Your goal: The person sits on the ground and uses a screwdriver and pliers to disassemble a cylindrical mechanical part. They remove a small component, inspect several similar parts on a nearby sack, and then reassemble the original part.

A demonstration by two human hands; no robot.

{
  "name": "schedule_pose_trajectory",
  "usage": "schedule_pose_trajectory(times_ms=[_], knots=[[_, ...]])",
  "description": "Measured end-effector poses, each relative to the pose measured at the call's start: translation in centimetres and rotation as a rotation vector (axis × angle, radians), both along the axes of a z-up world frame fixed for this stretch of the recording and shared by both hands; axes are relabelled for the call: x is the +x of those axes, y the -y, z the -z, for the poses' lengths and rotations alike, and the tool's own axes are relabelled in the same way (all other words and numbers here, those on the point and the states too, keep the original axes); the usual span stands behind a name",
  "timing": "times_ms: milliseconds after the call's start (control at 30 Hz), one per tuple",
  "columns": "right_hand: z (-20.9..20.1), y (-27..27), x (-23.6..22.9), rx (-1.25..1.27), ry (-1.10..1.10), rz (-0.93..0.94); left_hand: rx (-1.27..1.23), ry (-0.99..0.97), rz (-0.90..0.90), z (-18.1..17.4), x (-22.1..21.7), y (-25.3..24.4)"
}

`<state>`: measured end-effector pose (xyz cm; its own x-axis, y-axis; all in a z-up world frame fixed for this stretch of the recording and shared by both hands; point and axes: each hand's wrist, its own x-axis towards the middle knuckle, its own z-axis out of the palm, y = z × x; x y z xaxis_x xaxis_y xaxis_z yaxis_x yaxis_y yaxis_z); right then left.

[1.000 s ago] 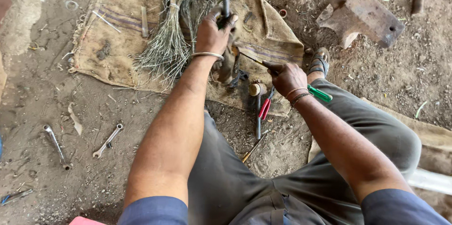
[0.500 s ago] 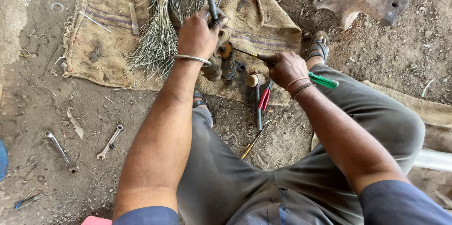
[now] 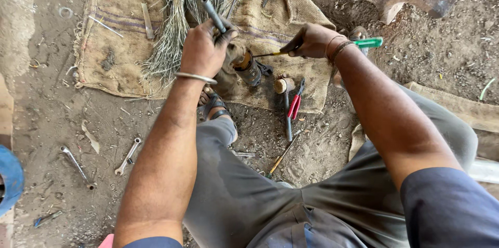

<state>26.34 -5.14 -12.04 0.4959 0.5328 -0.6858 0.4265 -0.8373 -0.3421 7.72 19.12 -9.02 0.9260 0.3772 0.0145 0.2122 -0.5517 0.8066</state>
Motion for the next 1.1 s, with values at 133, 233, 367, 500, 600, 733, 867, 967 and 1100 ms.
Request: schedule_pose_trajectory(times_ms=[133,233,367,500,600,733,867,967,1100], knots=[[1.4,0.5,0.3,0.039,0.082,-0.042,-0.055,0.068,-0.025,0.3,-0.3,-0.3],[4.7,1.9,-1.8,0.082,0.129,0.028,-0.026,0.116,-0.006,0.3,-0.8,-0.4],[6.9,5.0,-6.0,0.61,-0.212,0.317,-0.05,0.078,0.029,-0.6,-0.2,0.4],[5.3,4.9,-5.9,0.716,0.117,0.113,0.05,0.094,0.087,-1.4,0.3,0.4],[3.1,5.4,-5.6,0.207,0.243,0.01,0.121,0.173,0.225,-1.1,-1.7,2.1],[1.0,4.4,-3.4,0.082,0.246,-0.082,0.095,0.041,0.3,-1.8,-1.1,3.2],[2.3,4.5,-8.5,0.383,-0.249,0.347,0.031,0.141,0.187,-2.1,-1.6,2.0],[3.6,4.0,-11.3,0.457,-0.413,0.58,-0.027,0.034,0.056,-2.2,-1.4,0.6],[5.3,2.1,-13.6,0.286,-0.004,0.42,0.06,0.145,0.112,-1.8,-2.0,-0.7]])
